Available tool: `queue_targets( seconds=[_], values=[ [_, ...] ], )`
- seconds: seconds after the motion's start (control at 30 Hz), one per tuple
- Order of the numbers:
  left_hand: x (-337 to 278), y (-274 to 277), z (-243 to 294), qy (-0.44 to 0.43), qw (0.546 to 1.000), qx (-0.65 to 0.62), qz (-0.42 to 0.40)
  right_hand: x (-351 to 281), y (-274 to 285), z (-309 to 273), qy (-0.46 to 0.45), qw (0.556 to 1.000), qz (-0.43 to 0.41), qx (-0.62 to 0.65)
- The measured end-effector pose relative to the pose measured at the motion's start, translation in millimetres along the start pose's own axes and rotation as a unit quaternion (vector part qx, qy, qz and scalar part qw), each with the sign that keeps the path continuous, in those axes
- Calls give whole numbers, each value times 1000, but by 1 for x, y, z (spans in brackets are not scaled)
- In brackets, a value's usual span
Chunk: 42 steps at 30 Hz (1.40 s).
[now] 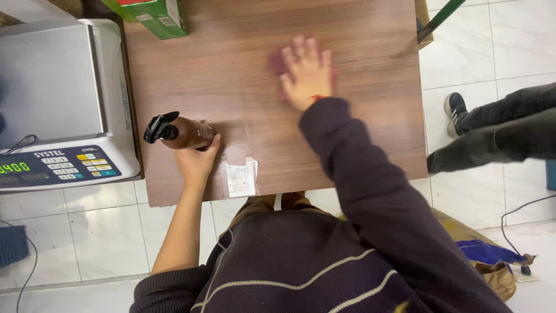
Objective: The person wipes a wooden counter surface with a pink cloth after clearing away various packaged grocery items and glass jars, then sprays the surface with a cleaning solution from a brown bottle and continues wiping the area.
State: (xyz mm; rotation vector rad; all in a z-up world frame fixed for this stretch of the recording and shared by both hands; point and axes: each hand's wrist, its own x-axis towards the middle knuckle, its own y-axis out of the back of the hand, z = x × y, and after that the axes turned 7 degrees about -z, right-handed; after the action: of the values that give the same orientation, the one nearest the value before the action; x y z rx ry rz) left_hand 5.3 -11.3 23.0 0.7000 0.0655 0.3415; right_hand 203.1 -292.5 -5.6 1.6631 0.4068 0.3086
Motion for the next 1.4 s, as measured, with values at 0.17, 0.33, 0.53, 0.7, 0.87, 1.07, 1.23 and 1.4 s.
queue_targets(
  seconds=[0.17,0.33,0.53,0.7,0.87,1.07,1.23,1.4],
  values=[
    [-1,-3,-9,54,998,22,-6,12,-2,99,-100,994,47,17],
    [0,2,-5,29,999,21,-28,47,19,142,-367,930,18,-5],
    [9,5,-4,-60,998,14,-11,85,55,70,-459,879,-122,37],
    [5,7,-12,-44,997,42,-39,119,5,-59,-250,966,-59,14],
    [-7,-2,-39,-95,981,-166,-30,109,10,-198,-100,985,-143,-2],
    [-29,52,-9,286,949,22,-131,53,-31,-291,118,987,-113,-6],
    [-52,103,-56,-141,973,-166,75,0,-53,-312,322,943,-81,24],
    [-23,108,-52,-175,977,-69,98,-49,-59,-271,373,924,-51,57]
  ],
)
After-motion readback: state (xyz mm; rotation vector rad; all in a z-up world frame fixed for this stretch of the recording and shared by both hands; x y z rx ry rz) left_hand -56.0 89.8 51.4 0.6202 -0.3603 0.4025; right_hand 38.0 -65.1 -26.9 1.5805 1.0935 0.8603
